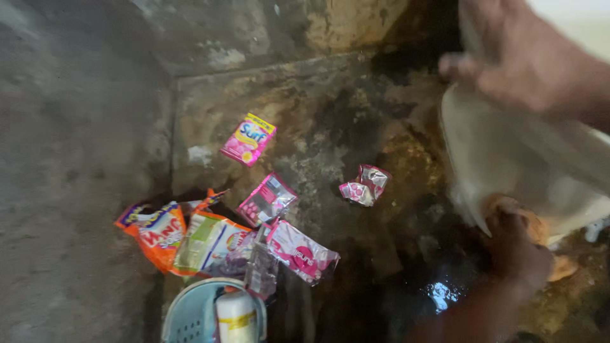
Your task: The person cleans a toilet bowl by hand using a small cloth, scrubbing both the inner and outer surfaces before rinsing it.
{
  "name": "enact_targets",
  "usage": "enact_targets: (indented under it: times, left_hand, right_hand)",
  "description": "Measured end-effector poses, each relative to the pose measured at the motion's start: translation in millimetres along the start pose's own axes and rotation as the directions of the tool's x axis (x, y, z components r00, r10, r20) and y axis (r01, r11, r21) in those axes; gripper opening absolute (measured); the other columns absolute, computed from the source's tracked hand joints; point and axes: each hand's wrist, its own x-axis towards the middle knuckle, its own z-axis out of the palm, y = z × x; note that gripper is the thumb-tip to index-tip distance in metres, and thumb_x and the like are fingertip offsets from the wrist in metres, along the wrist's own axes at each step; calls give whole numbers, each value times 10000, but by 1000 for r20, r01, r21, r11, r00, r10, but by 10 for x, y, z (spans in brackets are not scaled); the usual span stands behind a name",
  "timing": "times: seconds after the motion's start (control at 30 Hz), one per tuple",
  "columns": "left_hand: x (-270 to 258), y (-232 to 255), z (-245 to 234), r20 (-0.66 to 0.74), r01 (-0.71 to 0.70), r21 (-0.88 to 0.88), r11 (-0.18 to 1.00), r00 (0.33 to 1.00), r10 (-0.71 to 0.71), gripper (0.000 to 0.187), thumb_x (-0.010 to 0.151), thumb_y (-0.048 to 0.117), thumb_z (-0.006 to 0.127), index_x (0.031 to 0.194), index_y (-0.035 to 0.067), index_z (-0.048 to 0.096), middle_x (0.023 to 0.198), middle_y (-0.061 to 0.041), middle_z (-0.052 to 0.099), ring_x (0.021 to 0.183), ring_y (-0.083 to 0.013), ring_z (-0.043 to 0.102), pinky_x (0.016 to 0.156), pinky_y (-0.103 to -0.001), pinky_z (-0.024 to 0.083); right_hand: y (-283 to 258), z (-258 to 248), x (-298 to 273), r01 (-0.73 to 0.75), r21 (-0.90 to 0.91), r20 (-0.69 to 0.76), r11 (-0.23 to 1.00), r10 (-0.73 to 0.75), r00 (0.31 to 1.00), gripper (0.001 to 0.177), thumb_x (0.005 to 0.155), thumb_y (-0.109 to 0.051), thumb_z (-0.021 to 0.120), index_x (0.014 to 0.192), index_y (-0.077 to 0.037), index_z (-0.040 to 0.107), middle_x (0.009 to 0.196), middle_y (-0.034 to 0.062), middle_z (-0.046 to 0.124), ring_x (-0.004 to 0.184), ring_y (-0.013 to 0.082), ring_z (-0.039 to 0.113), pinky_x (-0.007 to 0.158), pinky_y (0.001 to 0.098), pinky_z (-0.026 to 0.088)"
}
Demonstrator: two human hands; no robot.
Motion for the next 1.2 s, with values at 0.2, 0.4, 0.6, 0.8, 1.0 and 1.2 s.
enact_targets:
  times: [0.2,0.4,0.6,0.8,1.0,1.2]
  left_hand:
    - [598,369,-723,42,100,-76,992,994,-97,103,877,96,688,967,63,726,985,-152,779,914,-257,740,847,-395,595]
    - [1295,1317,-1776,-256,-111,-67,992,962,90,379,895,13,656,1263,85,716,1188,-110,771,1066,-191,730,978,-341,568]
    - [1476,1865,-2423,-332,-142,-127,982,939,93,442,803,-68,703,1223,69,728,1186,-77,729,1086,-180,669,980,-325,532]
    - [1858,2173,-2841,-336,-245,-195,950,926,170,475,851,-130,623,1293,32,685,1257,-107,713,1140,-190,677,1009,-311,536]
    - [1996,2777,-2936,-258,-209,-360,909,959,118,495,849,-142,640,1324,-3,634,1293,-102,688,1146,-192,687,972,-311,564]
    - [1971,3303,-3000,-178,-222,-242,945,967,182,423,861,-83,734,1275,-17,673,1212,-122,719,1064,-186,700,909,-305,577]
  right_hand:
    - [-165,-67,-521,-267,-73,35,961,270,962,956,935,-513,525,1680,-99,92,1732,241,19,1585,397,64,1238,553,124]
    - [-338,-96,-851,-243,-239,-85,940,229,970,897,914,-429,542,1675,-110,192,1712,245,130,1589,378,117,1256,553,112]
    - [-515,-243,-933,-236,-181,-154,955,209,966,809,926,-462,533,1631,-154,283,1673,268,204,1555,393,179,1258,530,144]
    - [-603,-321,-910,-290,-149,-193,945,260,946,715,960,-430,528,1611,-188,360,1659,244,273,1533,392,251,1254,495,188]
    - [-724,-390,-903,-386,-93,-230,918,357,905,610,967,-375,530,1540,-178,466,1604,242,369,1483,426,341,1220,500,285]
    - [-630,-263,-883,-377,-152,-184,914,349,919,608,973,-382,510,1550,-195,461,1609,263,350,1454,449,342,1188,516,287]
